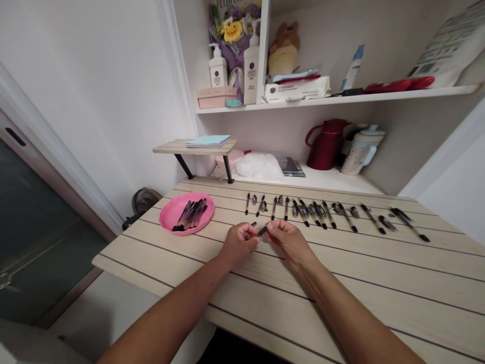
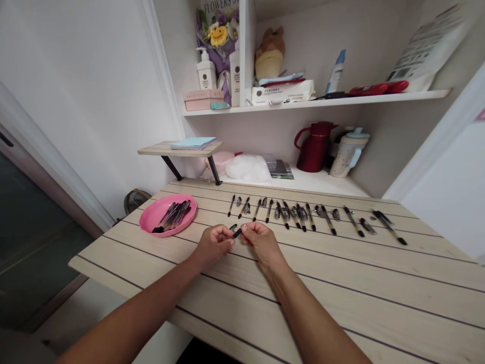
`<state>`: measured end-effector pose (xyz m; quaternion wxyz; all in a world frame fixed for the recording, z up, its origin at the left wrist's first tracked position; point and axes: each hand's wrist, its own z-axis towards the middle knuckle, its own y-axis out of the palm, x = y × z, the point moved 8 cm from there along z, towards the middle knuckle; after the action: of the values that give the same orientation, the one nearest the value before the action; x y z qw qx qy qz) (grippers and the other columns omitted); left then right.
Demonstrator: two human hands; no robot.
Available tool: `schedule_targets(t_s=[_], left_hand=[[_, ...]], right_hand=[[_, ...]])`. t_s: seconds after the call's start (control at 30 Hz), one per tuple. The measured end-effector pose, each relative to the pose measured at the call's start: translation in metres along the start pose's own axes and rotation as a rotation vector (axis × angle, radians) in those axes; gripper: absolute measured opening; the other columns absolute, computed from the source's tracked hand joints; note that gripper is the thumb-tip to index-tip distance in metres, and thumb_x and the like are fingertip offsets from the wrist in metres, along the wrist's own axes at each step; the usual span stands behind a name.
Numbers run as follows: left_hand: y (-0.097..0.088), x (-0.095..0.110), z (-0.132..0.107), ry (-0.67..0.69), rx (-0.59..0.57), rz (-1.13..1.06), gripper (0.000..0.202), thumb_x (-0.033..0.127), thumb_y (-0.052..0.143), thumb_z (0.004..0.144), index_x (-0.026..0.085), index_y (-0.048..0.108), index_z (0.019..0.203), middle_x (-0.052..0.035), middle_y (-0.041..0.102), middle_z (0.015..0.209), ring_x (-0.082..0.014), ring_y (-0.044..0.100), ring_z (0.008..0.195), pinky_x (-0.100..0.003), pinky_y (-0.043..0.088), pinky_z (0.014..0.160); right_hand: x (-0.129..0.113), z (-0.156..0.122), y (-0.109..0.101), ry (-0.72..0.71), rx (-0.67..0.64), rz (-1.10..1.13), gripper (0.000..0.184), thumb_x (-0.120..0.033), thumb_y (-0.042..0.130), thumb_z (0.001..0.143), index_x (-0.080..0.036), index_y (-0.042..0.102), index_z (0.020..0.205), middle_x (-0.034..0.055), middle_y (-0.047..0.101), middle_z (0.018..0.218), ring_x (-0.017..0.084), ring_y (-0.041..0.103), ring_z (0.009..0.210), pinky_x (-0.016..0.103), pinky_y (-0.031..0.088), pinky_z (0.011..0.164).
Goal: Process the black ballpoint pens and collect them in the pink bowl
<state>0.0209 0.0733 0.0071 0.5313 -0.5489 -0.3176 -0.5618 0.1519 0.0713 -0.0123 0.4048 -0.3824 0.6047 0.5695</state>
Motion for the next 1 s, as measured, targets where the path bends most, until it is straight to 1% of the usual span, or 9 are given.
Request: schedule_targets(t_s=[0.13,0.23,0.3,0.47,0.6,0.7,0.77,0.9,1.0], left_hand=[[-0.005,0.026,-0.006,0.271,0.079,0.363,0.004,0.014,0.056,0.065,0.016,0.057,0.068,0.0008,0.051,0.064,-0.0103,0.048,0.057,-0.022,0.038,0.055],[-0.002,0.032,-0.009,0.358,0.084,0.480,0.005,0.013,0.055,0.066,0.017,0.056,0.069,0.0002,0.051,0.066,-0.0111,0.049,0.060,-0.023,0.039,0.058],[-0.002,0.030,-0.008,0.347,0.091,0.457,0.007,0.012,0.055,0.067,0.017,0.056,0.072,0.0003,0.051,0.068,-0.0107,0.049,0.060,-0.022,0.039,0.058],[-0.005,0.016,-0.002,0.251,0.101,0.274,0.005,0.016,0.056,0.068,0.017,0.056,0.074,0.0018,0.051,0.068,-0.0085,0.048,0.055,-0.020,0.039,0.053],[-0.003,0.015,-0.002,0.240,0.078,0.246,0.004,0.016,0.057,0.067,0.017,0.057,0.072,0.0021,0.051,0.067,-0.0082,0.048,0.056,-0.020,0.039,0.053],[-0.002,0.017,-0.003,0.246,0.070,0.255,0.006,0.015,0.056,0.067,0.017,0.057,0.072,0.0021,0.050,0.066,-0.0083,0.048,0.056,-0.020,0.040,0.054],[-0.001,0.018,-0.003,0.251,0.068,0.262,0.006,0.015,0.056,0.066,0.017,0.057,0.072,0.0019,0.051,0.066,-0.0087,0.048,0.057,-0.020,0.040,0.054],[-0.002,0.015,-0.002,0.244,0.078,0.235,0.005,0.016,0.056,0.067,0.017,0.056,0.072,0.0020,0.051,0.067,-0.0086,0.049,0.056,-0.020,0.040,0.053],[-0.002,0.015,-0.002,0.246,0.075,0.242,0.006,0.016,0.056,0.067,0.017,0.057,0.073,0.0020,0.051,0.067,-0.0087,0.049,0.057,-0.020,0.040,0.053]], right_hand=[[0.003,0.001,-0.001,-0.036,0.007,-0.038,0.030,-0.040,0.076,0.056,-0.017,0.057,0.060,-0.0020,0.055,0.048,0.009,0.043,0.045,0.023,0.032,0.048],[0.004,0.002,-0.002,-0.045,0.023,-0.049,0.031,-0.040,0.075,0.057,-0.016,0.055,0.059,-0.0018,0.055,0.048,0.008,0.043,0.044,0.023,0.032,0.046],[0.004,0.001,-0.001,-0.018,0.024,-0.028,0.030,-0.040,0.075,0.057,-0.016,0.057,0.061,-0.0016,0.056,0.051,0.009,0.045,0.046,0.023,0.035,0.047],[0.000,-0.005,0.008,0.053,-0.052,0.104,0.034,-0.035,0.076,0.057,-0.019,0.065,0.085,0.0018,0.065,0.078,0.013,0.057,0.066,0.026,0.045,0.058],[0.002,-0.004,0.005,0.050,-0.027,0.114,0.025,-0.033,0.078,0.054,-0.016,0.065,0.066,0.0010,0.063,0.067,0.010,0.054,0.058,0.024,0.043,0.056],[0.008,-0.002,0.000,0.055,0.021,0.109,0.026,-0.032,0.079,0.053,-0.016,0.059,0.057,-0.0021,0.058,0.055,0.008,0.049,0.050,0.023,0.040,0.051],[0.010,-0.002,-0.001,0.070,0.024,0.111,0.026,-0.032,0.079,0.055,-0.017,0.058,0.057,-0.0023,0.057,0.054,0.008,0.049,0.050,0.023,0.040,0.050],[0.010,-0.003,0.004,0.100,-0.052,0.167,0.027,-0.030,0.078,0.056,-0.019,0.064,0.077,0.0009,0.065,0.077,0.011,0.056,0.063,0.024,0.044,0.056],[0.008,-0.002,0.002,0.075,-0.035,0.166,0.026,-0.027,0.079,0.053,-0.018,0.064,0.072,0.0007,0.065,0.076,0.010,0.055,0.060,0.023,0.044,0.056]])
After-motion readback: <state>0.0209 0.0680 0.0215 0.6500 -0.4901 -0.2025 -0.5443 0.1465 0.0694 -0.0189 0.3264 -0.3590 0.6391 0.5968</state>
